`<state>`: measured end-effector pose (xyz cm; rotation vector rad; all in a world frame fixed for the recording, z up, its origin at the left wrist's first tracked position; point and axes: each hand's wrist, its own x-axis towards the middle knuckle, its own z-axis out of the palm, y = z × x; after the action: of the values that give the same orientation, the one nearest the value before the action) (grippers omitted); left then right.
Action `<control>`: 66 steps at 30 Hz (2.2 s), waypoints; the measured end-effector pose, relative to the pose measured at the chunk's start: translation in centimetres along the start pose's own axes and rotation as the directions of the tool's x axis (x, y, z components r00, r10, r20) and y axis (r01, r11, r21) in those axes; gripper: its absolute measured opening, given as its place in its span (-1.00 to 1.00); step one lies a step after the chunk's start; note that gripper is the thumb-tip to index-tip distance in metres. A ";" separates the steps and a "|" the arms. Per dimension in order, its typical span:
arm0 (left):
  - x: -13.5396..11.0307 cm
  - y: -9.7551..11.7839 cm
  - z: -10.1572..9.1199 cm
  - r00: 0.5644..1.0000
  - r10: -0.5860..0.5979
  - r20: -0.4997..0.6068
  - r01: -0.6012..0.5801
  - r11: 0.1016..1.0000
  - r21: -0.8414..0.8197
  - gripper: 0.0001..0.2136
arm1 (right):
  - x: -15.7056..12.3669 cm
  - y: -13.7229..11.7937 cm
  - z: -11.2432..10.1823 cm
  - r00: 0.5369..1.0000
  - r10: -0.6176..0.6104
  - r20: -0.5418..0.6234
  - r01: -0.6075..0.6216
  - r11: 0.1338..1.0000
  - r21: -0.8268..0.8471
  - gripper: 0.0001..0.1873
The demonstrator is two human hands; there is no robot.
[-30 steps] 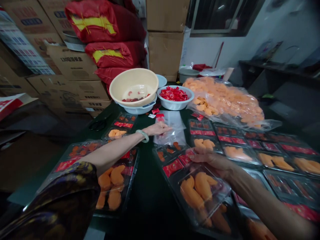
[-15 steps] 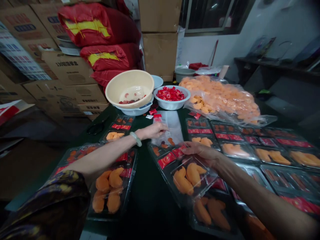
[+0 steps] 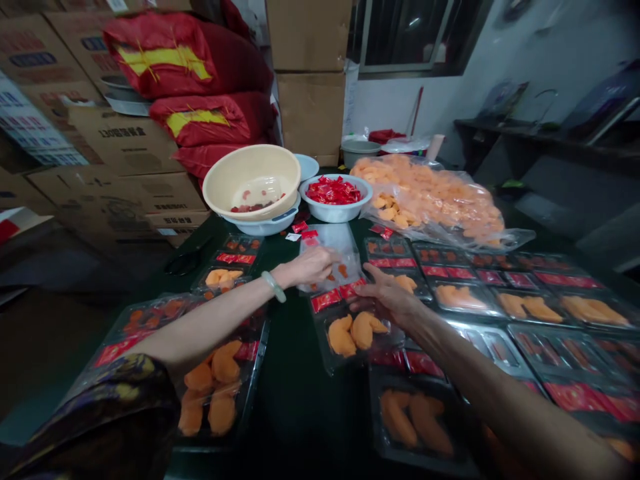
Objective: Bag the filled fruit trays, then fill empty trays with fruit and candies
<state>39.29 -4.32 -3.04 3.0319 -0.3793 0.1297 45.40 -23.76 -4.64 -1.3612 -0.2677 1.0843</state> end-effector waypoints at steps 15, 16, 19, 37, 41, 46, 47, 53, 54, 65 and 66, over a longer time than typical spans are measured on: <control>-1.6 -2.6 1.4 0.953 -0.295 -0.064 0.302 0.930 0.209 -0.74 | 1.1 0.0 -2.0 0.991 -0.090 0.104 0.096 0.994 -0.056 -0.16; -1.7 -2.8 1.4 0.947 -0.317 -0.056 0.322 0.923 0.210 -0.74 | 1.1 0.1 -1.9 0.991 -0.088 0.100 0.093 0.995 -0.044 -0.17; -1.7 -3.1 1.3 0.942 -0.335 -0.019 0.332 0.922 0.198 -0.71 | 1.0 0.2 -1.6 0.991 -0.098 0.089 0.096 0.995 0.024 -0.22; -11.4 9.4 -5.2 0.993 -0.047 0.113 0.014 0.961 0.277 -0.80 | -11.3 4.9 2.7 0.982 -0.125 -0.140 0.164 0.935 0.314 -0.14; -13.6 12.8 -4.6 0.992 -0.002 0.127 -0.022 0.983 0.184 -0.82 | -12.9 7.0 4.1 0.970 -0.078 -0.229 0.157 0.923 0.352 -0.11; -16.8 15.7 -4.3 0.986 0.060 0.158 -0.072 0.995 0.072 -0.82 | -15.2 9.4 5.9 0.985 -0.030 -0.167 0.082 0.947 0.312 -0.10; -17.4 16.3 -4.1 0.983 0.071 0.168 -0.081 0.995 0.056 -0.83 | -15.9 9.8 6.1 0.989 -0.019 -0.143 0.060 0.955 0.291 -0.15; -20.3 19.9 -3.7 0.987 0.042 0.157 -0.035 0.998 -0.046 -0.83 | -19.9 12.0 5.5 0.997 0.067 0.026 -0.071 0.958 0.279 -0.63; -20.8 20.5 -3.8 0.986 0.039 0.159 -0.028 0.997 -0.075 -0.83 | -20.4 12.3 5.2 0.993 0.078 0.092 -0.100 0.957 0.272 -0.65; -21.8 22.8 -2.9 0.997 -0.047 0.058 0.058 0.978 -0.202 -0.85 | -21.1 12.4 3.0 0.990 0.031 0.134 -0.020 0.997 -0.078 -0.45; -21.4 22.7 -2.8 0.998 -0.030 0.048 0.038 0.982 -0.186 -0.84 | -20.6 12.5 3.2 1.000 -0.023 0.020 0.025 0.990 -0.136 -0.56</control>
<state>12.80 -20.86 -0.62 2.8577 -0.3226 0.0214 26.53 -39.01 -6.08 -1.4661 -0.3765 1.0751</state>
